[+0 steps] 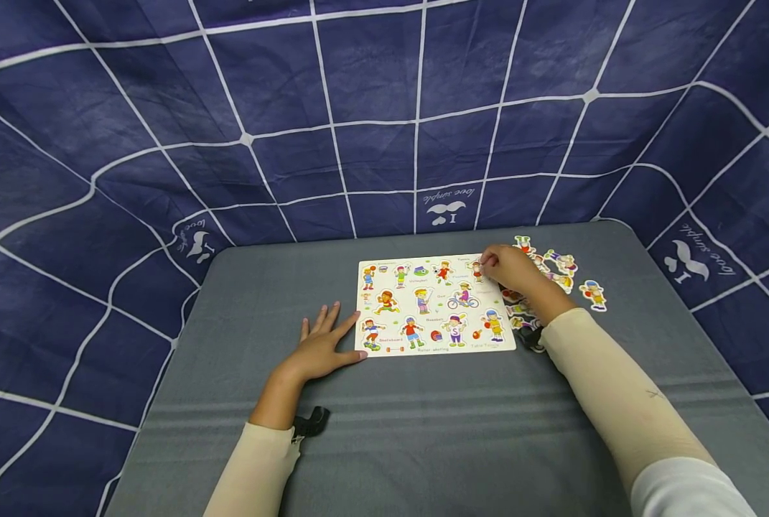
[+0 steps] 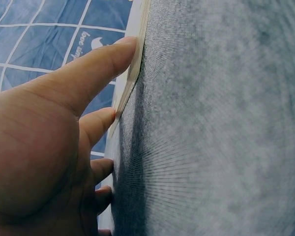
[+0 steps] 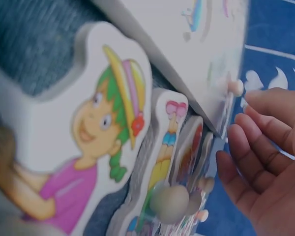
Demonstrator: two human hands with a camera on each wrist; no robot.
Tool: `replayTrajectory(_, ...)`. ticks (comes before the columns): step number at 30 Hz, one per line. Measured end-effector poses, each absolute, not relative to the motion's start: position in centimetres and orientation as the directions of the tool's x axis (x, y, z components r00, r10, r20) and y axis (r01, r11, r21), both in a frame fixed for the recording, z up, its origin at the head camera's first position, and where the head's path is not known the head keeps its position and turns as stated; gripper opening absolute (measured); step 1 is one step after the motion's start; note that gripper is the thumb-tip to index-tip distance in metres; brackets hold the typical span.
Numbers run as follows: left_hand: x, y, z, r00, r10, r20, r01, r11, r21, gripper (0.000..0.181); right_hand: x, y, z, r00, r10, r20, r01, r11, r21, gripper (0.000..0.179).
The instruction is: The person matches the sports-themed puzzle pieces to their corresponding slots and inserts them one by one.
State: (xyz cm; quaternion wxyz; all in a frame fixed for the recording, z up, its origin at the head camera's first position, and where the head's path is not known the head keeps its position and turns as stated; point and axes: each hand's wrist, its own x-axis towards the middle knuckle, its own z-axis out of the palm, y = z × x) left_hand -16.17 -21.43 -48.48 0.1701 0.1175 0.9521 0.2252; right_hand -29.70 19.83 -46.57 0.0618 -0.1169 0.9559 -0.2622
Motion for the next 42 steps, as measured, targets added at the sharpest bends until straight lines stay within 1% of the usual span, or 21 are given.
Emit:
replayTrajectory(9,-16.2,-21.5,-48.4,-0.913,0.299,-0.279,0.147,0.876,0.46,0.09,-28.6,21.4,-46.1,-0.98,-0.198,0.022,-0.169,0.766,-0.62,0.023)
replayTrajectory(14,-16.2,-21.5,-48.4,-0.915,0.303,-0.268,0.155,0.874,0.46,0.089,-27.7,21.9,-45.8,-0.989,-0.139,0.052,-0.137,0.719,-0.681,0.025)
replayTrajectory(20,-16.2,-21.5,-48.5,-0.917,0.302,-0.261,0.157,0.874,0.461,0.088,-26.3,22.3,-45.3,-0.987,-0.111,0.118,-0.162,0.664,-0.73,0.028)
replayTrajectory(24,-16.2,-21.4,-48.4,-0.916,0.303,-0.263,0.157,0.875,0.458,0.088,-25.4,22.5,-45.0,-0.984,-0.088,0.152,-0.173,0.645,-0.744,0.028)
replayTrajectory(29,-16.2,-21.4,-48.4,-0.915,0.297,-0.272,0.148,0.877,0.458,0.089,-24.4,22.6,-44.6,-0.983,-0.077,0.164,-0.175,0.635,-0.752,0.031)
replayTrajectory(35,-16.2,-21.4,-48.5,-0.914,0.296,-0.277,0.146,0.878,0.456,0.089,-23.2,23.0,-44.5,-0.984,-0.062,0.167,-0.169,0.625,-0.762,0.029)
replayTrajectory(42,-16.2,-21.4,-48.4,-0.913,0.297,-0.28,0.147,0.879,0.454,0.089,-22.1,23.8,-44.9,-0.98,-0.051,0.191,-0.185,0.582,-0.792,0.027)
